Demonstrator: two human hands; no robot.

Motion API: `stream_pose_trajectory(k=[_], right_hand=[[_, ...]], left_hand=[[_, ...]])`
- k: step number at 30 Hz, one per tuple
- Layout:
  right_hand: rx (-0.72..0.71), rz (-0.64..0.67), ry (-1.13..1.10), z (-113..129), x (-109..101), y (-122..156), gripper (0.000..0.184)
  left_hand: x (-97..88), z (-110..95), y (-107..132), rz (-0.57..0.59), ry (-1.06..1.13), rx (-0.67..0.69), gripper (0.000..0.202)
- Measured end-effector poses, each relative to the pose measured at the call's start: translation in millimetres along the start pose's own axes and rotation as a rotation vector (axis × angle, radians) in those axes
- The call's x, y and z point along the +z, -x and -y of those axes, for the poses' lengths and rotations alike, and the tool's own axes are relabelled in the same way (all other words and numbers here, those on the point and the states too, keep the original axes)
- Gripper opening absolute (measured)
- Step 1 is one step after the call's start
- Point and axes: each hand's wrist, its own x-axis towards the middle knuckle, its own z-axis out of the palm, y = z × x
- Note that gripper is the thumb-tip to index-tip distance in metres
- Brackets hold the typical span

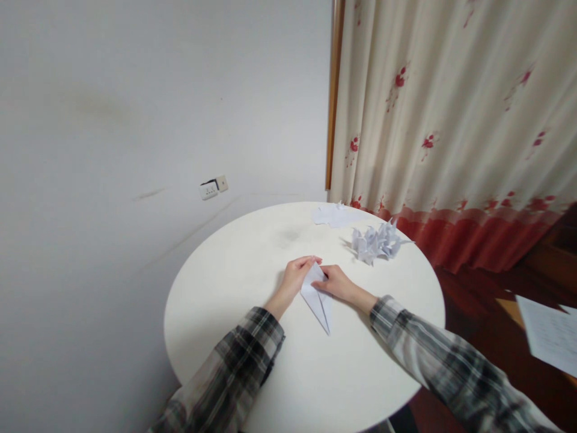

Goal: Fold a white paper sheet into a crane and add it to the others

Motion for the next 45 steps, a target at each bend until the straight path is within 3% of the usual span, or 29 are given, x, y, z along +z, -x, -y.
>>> stream_pose_trajectory(k=[9, 19, 25, 31, 38, 45], right_hand=[[-0.007, 0.093, -0.142, 6.5, -1.4, 0.7, 0.006], [0.004, 0.042, -0.179, -4.1, 2.7, 1.9, 0.018], [0.009, 0.008, -0.145, -0.3, 0.6, 1.7, 0.019], [0.020, -0.016, -0.114, -2.9, 0.6, 1.0, 0.020], [0.014, -0.056, -0.111, -5.7, 3.0, -0.4, 0.019], [0.024, -0.077, -0.117, -4.3, 1.6, 0.7, 0.015]], left_hand=[[-8.4, 3.7, -3.7, -0.086, -0.260, 0.126, 0.017], [-15.4, 18.1, -12.1, 0.047, -0.004, -0.060, 0.022], [-13.9, 13.4, -9.0, 0.003, 0.007, -0.060, 0.023], [-14.8, 19.1, -11.8, 0.080, 0.037, -0.091, 0.025], [-12.7, 17.2, -10.4, 0.036, -0.030, -0.074, 0.028], [-16.2, 23.7, -13.8, 0.084, -0.034, -0.116, 0.030]])
